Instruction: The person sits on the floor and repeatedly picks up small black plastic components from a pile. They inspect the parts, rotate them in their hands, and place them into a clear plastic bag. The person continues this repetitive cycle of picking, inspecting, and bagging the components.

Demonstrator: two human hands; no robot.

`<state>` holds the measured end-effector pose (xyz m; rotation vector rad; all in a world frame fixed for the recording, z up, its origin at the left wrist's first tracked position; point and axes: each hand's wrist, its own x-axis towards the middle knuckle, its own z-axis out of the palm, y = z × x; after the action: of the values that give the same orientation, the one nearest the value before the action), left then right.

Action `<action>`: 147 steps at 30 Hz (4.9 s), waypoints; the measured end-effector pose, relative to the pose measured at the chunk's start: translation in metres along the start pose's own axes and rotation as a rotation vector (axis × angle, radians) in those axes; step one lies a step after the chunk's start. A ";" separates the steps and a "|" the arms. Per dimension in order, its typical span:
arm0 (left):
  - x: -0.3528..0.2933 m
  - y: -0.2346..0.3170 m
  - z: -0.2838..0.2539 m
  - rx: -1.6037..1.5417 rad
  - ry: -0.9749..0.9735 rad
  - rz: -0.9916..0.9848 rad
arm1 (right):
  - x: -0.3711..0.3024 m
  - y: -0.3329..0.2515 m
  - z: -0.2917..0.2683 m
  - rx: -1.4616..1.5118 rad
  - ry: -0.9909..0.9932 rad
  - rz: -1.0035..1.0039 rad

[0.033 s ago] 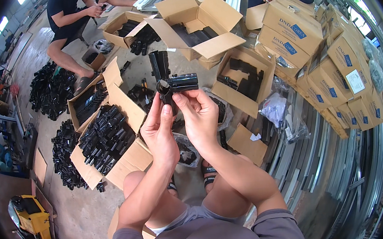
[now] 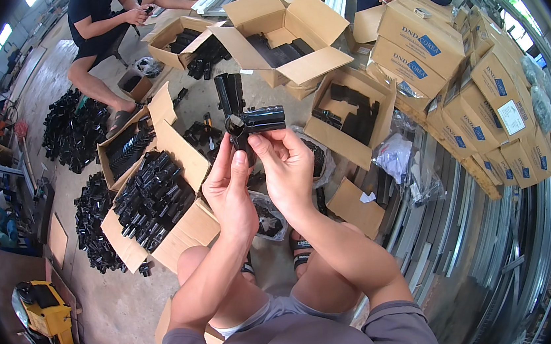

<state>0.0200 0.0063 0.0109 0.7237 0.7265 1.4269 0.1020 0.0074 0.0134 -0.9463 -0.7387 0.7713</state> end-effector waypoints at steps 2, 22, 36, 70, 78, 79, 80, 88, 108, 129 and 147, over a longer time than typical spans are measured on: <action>0.000 0.000 -0.001 -0.001 0.000 0.005 | 0.000 0.001 0.002 -0.030 -0.010 -0.020; 0.002 -0.006 -0.006 0.053 0.016 0.037 | -0.004 0.014 0.011 0.053 0.107 -0.019; 0.002 -0.005 0.001 0.013 0.023 -0.003 | 0.006 0.012 0.006 0.068 0.100 0.055; 0.004 -0.002 -0.003 -0.076 0.029 -0.051 | 0.001 -0.003 0.002 -0.021 0.019 0.146; 0.004 -0.005 -0.004 -0.085 0.027 -0.048 | 0.000 -0.004 -0.002 -0.013 -0.005 0.139; 0.005 -0.003 -0.004 -0.077 0.028 -0.039 | 0.001 -0.003 -0.001 -0.030 -0.004 0.138; 0.005 -0.003 -0.005 -0.073 0.037 -0.049 | 0.001 -0.002 -0.001 -0.046 -0.004 0.137; 0.006 -0.002 -0.004 -0.096 0.055 -0.059 | 0.001 0.005 -0.007 -0.036 -0.030 0.121; 0.014 0.025 -0.030 0.145 -0.106 -0.228 | 0.020 -0.021 -0.034 -0.074 -0.205 0.084; 0.027 0.030 -0.043 0.071 -0.269 -0.268 | 0.011 -0.017 -0.032 -0.173 -0.307 0.143; 0.014 0.017 -0.043 0.050 -0.287 -0.126 | -0.020 -0.045 -0.009 -0.781 -0.323 -0.455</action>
<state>-0.0251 0.0210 -0.0012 0.8843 0.5743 1.1641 0.1103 -0.0296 0.0460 -1.2874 -1.5404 0.2113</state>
